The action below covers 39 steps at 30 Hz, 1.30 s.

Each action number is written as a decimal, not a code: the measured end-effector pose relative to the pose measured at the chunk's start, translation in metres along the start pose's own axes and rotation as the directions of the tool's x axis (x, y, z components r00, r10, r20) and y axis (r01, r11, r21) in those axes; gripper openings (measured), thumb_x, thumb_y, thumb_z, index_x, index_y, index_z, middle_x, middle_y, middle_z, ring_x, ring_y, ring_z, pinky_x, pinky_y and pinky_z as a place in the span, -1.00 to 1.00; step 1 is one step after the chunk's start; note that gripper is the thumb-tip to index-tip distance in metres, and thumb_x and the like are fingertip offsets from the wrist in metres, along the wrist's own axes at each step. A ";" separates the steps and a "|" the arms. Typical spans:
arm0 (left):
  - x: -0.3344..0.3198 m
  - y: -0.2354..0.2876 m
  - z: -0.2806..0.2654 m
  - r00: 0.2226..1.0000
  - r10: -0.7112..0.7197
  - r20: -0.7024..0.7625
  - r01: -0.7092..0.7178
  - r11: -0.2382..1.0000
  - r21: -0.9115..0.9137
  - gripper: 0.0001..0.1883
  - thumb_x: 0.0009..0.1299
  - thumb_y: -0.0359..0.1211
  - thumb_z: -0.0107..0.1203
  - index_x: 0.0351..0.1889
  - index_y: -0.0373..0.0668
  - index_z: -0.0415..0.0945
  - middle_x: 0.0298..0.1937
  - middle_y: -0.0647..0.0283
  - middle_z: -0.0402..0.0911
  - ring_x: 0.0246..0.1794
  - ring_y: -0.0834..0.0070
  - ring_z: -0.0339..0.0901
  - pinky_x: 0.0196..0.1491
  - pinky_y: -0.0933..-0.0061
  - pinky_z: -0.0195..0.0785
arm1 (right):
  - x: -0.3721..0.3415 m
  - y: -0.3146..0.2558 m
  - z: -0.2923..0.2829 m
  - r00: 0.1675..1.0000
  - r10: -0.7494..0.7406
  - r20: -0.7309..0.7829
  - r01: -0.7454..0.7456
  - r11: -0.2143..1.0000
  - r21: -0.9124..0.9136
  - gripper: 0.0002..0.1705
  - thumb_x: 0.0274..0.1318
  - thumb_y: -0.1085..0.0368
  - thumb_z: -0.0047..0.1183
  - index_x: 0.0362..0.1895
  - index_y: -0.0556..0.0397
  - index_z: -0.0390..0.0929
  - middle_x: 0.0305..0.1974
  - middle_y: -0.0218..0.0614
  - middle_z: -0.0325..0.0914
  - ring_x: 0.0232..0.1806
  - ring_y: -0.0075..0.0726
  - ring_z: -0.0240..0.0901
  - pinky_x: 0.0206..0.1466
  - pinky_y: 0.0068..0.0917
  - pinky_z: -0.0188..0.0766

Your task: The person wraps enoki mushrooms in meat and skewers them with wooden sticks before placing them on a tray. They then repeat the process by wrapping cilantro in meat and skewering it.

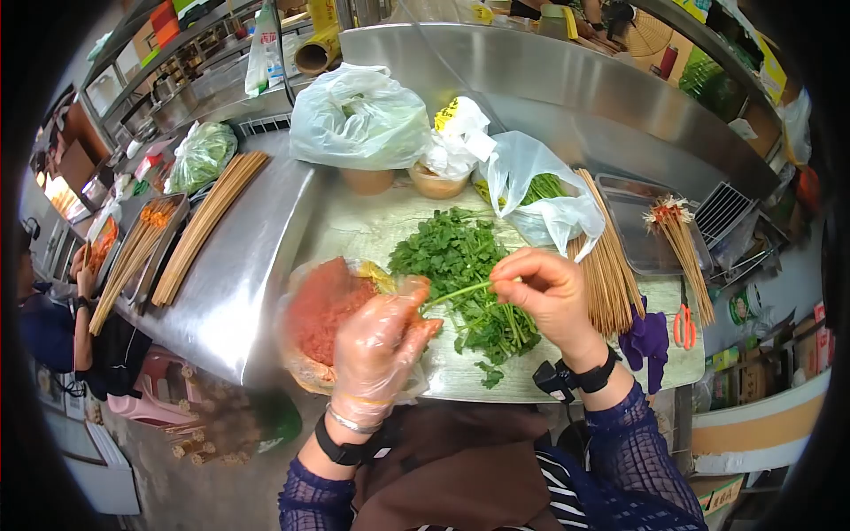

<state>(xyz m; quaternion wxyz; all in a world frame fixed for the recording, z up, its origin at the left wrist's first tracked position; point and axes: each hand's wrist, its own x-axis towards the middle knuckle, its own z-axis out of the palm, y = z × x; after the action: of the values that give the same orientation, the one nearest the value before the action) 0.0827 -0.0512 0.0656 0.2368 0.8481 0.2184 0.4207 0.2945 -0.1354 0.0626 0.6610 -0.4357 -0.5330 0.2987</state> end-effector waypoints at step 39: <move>-0.041 -0.021 0.017 0.784 -0.596 0.173 0.418 0.301 -0.857 -0.82 0.28 -0.52 0.17 -0.17 -0.31 0.53 -0.04 0.13 0.56 -0.35 0.58 0.52 -0.32 0.60 0.48 | -0.045 0.037 0.028 0.979 0.193 0.067 -0.201 0.970 0.136 -0.92 0.05 0.48 0.16 -0.31 0.17 0.61 -0.31 -0.32 0.59 -0.36 -0.54 0.50 -0.32 -0.62 0.43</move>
<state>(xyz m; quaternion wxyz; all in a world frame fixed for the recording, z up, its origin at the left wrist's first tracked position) 0.0704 -0.0623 0.0192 0.7271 0.4549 0.2542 0.4471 0.2586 -0.1500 0.0110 0.6429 -0.4303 -0.4819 0.4115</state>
